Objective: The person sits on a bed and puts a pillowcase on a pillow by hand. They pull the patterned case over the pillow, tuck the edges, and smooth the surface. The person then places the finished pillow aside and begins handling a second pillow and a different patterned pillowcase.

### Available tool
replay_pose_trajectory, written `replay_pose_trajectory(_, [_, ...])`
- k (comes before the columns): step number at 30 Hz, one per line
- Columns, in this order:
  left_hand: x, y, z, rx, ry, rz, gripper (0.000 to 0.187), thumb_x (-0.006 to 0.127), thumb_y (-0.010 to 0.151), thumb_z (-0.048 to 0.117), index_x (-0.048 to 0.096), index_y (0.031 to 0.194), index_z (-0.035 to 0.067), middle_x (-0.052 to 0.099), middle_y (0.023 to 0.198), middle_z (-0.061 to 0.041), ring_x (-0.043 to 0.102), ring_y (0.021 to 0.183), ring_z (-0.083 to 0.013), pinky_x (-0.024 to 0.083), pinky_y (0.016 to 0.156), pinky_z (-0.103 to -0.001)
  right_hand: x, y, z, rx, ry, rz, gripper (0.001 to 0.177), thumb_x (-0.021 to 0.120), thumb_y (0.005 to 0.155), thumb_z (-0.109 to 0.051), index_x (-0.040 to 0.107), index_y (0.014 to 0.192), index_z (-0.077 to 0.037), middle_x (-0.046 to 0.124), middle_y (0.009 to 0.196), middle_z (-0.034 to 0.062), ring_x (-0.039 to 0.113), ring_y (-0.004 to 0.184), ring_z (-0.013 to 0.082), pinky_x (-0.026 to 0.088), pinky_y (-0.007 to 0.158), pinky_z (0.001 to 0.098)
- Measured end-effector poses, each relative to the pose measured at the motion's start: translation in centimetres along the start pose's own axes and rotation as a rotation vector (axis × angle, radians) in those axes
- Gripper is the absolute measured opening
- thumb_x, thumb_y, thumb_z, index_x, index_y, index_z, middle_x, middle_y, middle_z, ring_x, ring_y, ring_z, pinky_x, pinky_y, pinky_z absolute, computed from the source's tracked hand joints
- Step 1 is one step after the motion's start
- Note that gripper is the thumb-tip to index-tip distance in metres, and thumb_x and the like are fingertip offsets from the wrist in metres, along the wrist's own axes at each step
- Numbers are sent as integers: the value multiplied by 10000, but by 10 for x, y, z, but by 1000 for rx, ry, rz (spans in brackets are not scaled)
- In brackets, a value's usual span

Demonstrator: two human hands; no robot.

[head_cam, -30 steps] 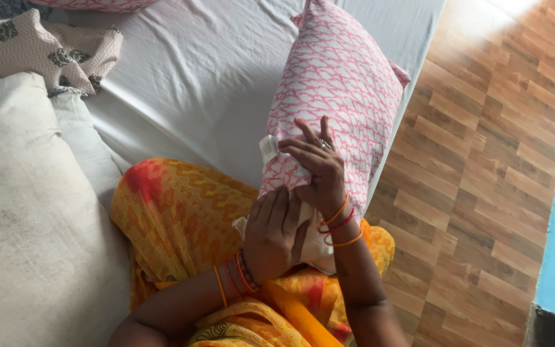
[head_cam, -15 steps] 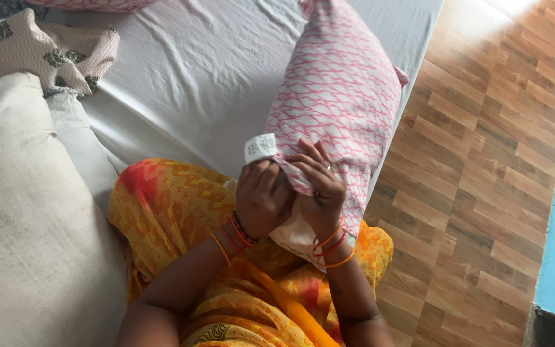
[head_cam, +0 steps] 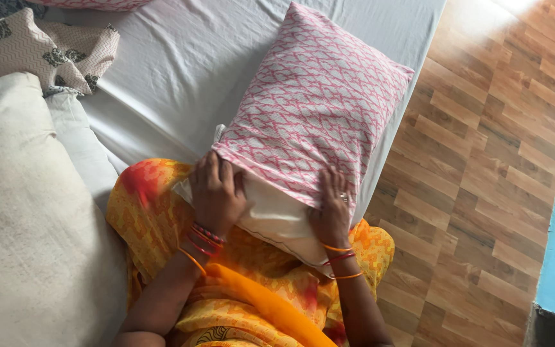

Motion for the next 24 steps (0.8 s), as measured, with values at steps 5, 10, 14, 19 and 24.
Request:
replay_pose_trajectory(5, [-17,-33,59,260,-485,-121,490,643,972,236,603,1330,-96,511,1447,-306,486,1327,-428,345,1158,-601,-17,0,38,296,142,74,860,621,780,-163,309,1578,-82,376,1585,288,438,1390,456,424,1094,471])
replay_pose_trajectory(10, [-2,-77,124,656,-589,-397,580,667,921,329,579,1354,-47,461,1531,-274,400,1472,-404,247,1213,-647,-19,-9,44,648,233,64,728,587,889,-272,391,1580,-154,641,1303,270,668,1157,408,527,930,436])
replay_pose_trajectory(14, [10,-85,136,772,-332,-328,579,608,926,289,578,1427,0,452,1560,-200,405,1491,-332,237,1222,-660,-17,-14,50,521,526,265,561,604,968,-133,532,1517,-45,720,1266,200,711,1106,222,517,924,302])
replay_pose_trajectory(19, [5,-54,121,686,-286,-162,509,548,990,241,576,1462,53,470,1570,-178,420,1483,-321,271,1211,-669,-27,-8,41,217,994,467,401,598,956,72,593,1357,77,700,1260,83,657,1135,112,513,1001,236])
replay_pose_trajectory(24, [-13,-10,100,477,-404,-48,465,527,998,202,573,1414,-1,533,1479,-211,490,1411,-351,359,1182,-621,-34,-8,22,206,786,678,118,734,953,97,707,1061,55,725,952,46,647,857,61,538,808,203])
Point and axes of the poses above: each hand's wrist, its own y-axis towards the middle knuckle, its own x-axis out of the palm, z = x × y, the point moved 4 cm from there along y, towards the middle knuckle
